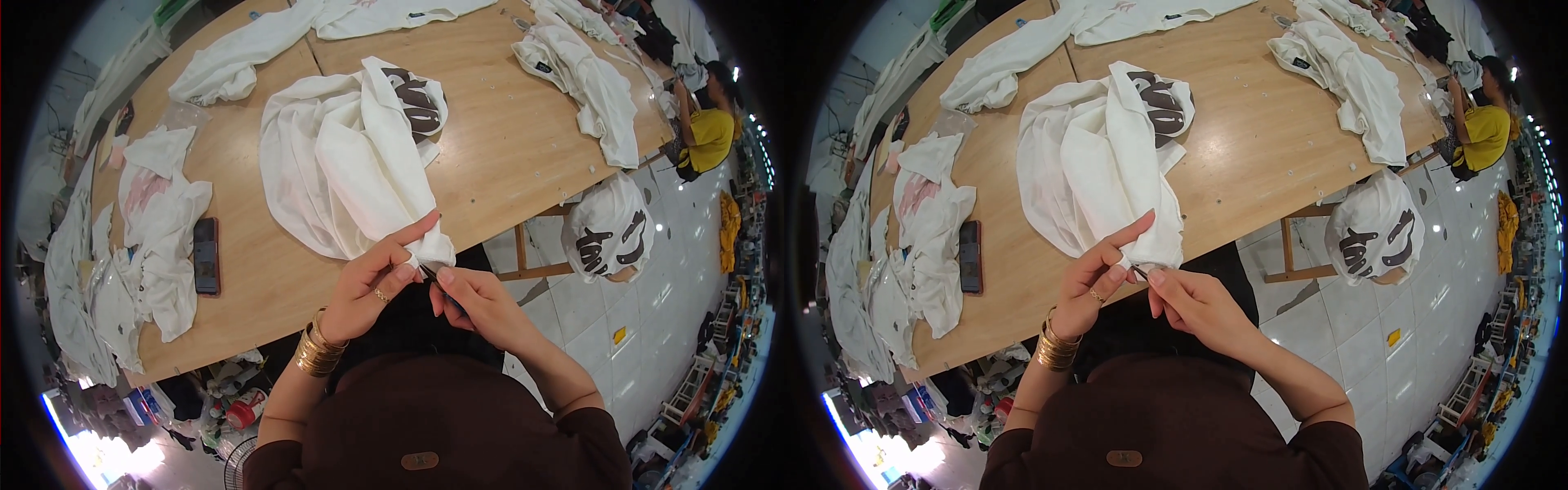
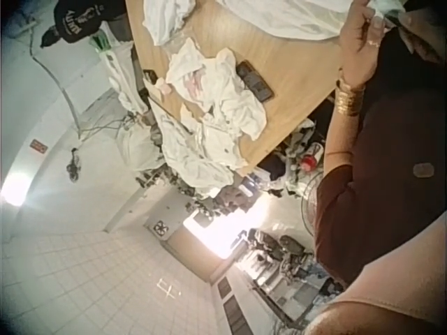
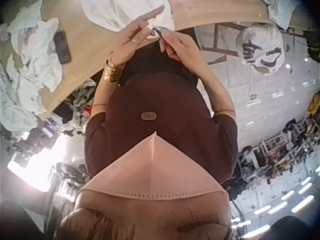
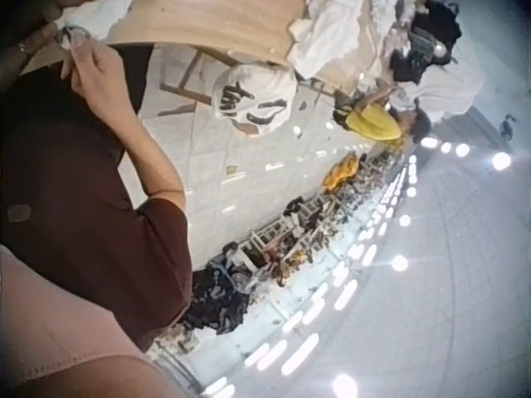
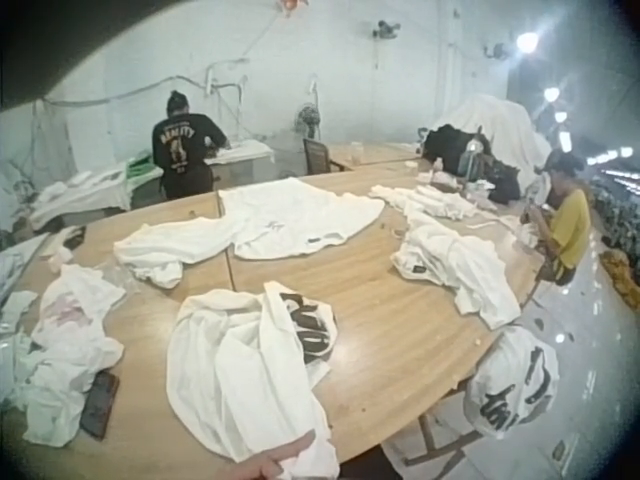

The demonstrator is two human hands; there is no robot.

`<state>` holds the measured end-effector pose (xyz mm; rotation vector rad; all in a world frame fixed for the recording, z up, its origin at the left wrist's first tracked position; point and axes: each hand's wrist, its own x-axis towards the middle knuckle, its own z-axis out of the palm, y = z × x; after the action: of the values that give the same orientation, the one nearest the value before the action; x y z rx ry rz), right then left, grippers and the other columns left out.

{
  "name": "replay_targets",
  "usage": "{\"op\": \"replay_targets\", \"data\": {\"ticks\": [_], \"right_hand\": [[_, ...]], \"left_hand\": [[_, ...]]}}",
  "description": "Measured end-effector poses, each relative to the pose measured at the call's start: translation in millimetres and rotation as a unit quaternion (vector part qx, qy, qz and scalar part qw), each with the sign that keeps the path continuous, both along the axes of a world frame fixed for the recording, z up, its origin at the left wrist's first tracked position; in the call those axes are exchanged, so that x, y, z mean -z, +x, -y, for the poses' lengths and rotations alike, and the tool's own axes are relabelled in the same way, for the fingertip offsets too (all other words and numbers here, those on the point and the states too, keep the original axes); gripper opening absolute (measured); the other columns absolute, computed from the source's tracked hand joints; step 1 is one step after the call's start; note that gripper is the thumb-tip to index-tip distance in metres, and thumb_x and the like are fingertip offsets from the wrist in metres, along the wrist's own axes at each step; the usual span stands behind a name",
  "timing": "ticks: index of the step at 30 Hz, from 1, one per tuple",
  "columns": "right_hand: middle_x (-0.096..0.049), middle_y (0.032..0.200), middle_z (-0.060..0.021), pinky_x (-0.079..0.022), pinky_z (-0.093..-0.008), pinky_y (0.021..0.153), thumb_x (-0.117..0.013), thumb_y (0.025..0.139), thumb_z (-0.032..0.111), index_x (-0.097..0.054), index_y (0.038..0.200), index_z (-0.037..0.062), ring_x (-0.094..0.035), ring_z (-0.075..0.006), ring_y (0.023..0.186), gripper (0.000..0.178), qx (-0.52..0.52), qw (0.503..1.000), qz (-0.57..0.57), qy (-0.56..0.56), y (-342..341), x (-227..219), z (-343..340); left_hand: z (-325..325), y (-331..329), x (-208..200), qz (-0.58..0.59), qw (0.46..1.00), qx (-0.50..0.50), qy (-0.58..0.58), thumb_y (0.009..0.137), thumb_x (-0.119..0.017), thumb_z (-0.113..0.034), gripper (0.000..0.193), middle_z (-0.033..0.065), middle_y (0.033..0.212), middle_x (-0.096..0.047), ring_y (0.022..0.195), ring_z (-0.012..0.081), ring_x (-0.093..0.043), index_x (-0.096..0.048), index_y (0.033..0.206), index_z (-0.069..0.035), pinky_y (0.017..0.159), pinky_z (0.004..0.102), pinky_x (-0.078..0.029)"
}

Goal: The recorder uses small scissors to trim loose threads from white t-shirts on a production table.

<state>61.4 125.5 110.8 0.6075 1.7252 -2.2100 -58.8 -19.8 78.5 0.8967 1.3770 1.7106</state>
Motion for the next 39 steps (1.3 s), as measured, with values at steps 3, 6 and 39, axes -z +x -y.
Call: {"op": "replay_targets", "data": {"ticks": [3,6,39], "right_hand": [[-0.036,0.051,0.0034,-0.025,-0.0202,0.045,-0.035,0.096,0.041,-0.052,0.071,0.0046,-0.03,-0.0045,0.047,0.047,-0.009,1.0,-0.007,0.01,1,2,-1],[-0.036,0.051,0.0034,-0.025,-0.0203,0.045,-0.036,0.096,0.041,-0.052,0.072,0.0047,-0.03,-0.0045,0.047,0.046,-0.006,1.0,-0.013,0.01,0,3,-1],[-0.038,0.051,0.002,-0.028,-0.0222,0.046,-0.043,0.095,0.033,-0.052,0.069,0.0033,-0.034,-0.0052,0.048,0.04,0.003,0.996,-0.011,0.088,-5,8,5]], "left_hand": [[0,0,-1,-0.006,1.0,0.0,-0.002,0.093,-0.045,-0.013,0.015,0.0148,0.139,-0.037,0.077,0.0063,-0.047,-0.047,0.082,-0.003,0.074,0.0224,-0.042],[0,0,1,-0.029,1.0,-0.001,-0.002,0.093,-0.045,-0.012,0.015,0.015,0.138,-0.038,0.077,0.0065,-0.047,-0.046,0.082,-0.002,0.074,0.0224,-0.043],[7,-4,8,0.098,0.994,0.034,0.022,0.086,-0.047,-0.014,0.019,0.0166,0.146,-0.023,0.068,0.0057,-0.038,-0.041,0.07,-0.007,0.065,0.0212,-0.036]]}}
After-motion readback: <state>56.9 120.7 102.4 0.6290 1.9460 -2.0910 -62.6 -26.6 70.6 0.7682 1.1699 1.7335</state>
